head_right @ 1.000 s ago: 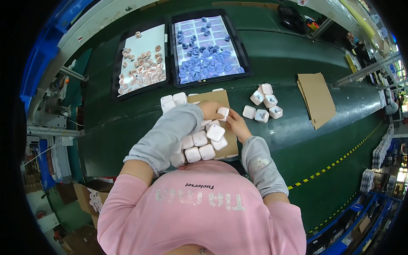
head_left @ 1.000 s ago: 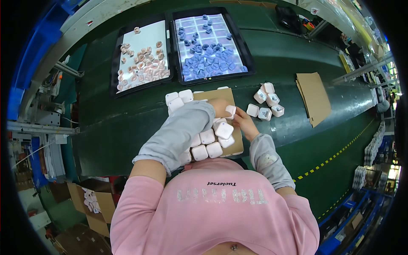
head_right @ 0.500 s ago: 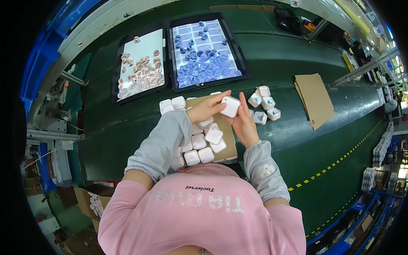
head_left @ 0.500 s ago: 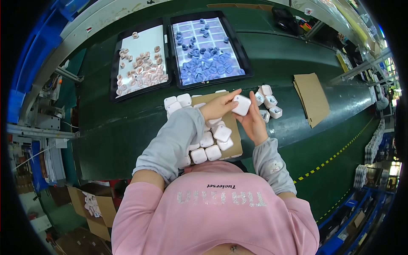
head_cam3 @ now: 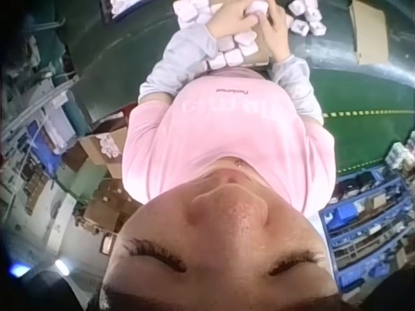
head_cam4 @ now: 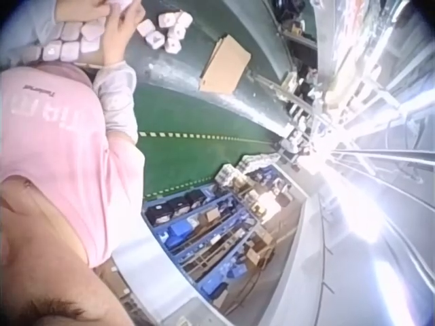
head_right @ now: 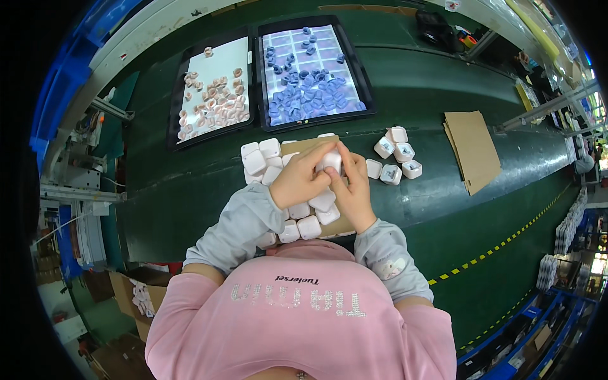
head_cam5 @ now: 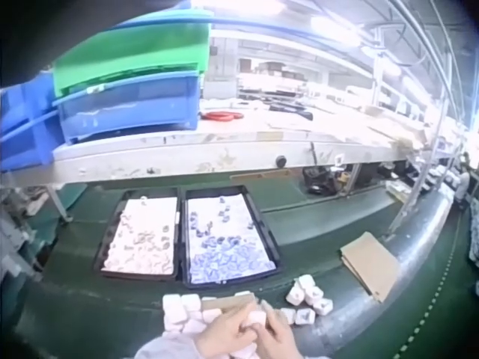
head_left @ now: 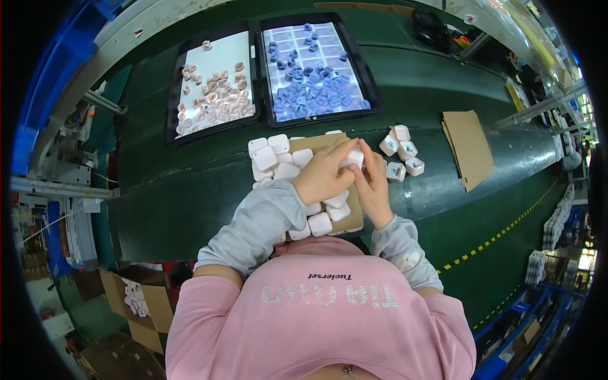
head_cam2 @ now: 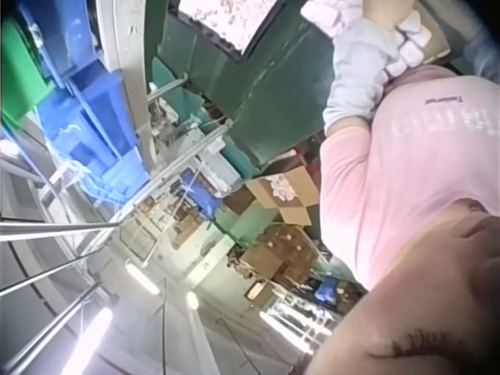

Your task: The person assembles small electronic components by hand, placing them into white plastic cases.

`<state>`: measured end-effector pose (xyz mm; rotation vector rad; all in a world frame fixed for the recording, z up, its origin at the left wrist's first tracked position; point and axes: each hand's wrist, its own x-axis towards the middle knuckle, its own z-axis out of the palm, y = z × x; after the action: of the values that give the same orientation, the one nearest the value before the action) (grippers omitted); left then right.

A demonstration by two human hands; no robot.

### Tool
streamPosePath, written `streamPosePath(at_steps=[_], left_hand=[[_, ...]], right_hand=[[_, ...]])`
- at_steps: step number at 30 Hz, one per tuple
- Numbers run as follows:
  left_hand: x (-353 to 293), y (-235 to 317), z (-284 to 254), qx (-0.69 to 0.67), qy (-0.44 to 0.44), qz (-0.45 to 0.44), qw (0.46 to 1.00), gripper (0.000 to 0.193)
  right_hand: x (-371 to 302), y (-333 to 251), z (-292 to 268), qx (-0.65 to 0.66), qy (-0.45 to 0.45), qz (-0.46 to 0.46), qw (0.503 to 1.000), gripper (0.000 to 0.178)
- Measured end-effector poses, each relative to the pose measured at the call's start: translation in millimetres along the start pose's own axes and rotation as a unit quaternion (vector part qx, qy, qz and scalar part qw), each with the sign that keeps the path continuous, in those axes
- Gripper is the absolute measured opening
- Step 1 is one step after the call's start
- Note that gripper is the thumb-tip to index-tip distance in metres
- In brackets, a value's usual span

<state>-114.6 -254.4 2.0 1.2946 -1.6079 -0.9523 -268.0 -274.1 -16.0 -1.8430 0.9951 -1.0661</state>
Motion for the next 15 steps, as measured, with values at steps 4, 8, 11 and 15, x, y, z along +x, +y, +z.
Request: streamPosePath(at_steps=[4, 8, 11, 15], left_hand=[[-2, 4, -7, 0.0, -0.001, 0.068, 0.998, 0.046], [-5, 7, -10, -0.009, -0.015, 0.064, 0.998, 0.046], [-5, 14, -22, -0.03, -0.105, -0.019, 0.994, 0.049], [-5, -14, -25, -0.274, -0.106, -0.065, 0.954, 0.052]], right_hand=[[-3, 2, -3, -0.031, -0.003, -0.047, 0.998, 0.053], [-9, -2, -8, -0.021, -0.031, -0.032, 0.999, 0.054], [-17, 10, -10, 0.074, -0.035, 0.038, 0.996, 0.052], [-13, 6, -21, 0.491, -0.01, 0.231, 0.84, 0.051]])
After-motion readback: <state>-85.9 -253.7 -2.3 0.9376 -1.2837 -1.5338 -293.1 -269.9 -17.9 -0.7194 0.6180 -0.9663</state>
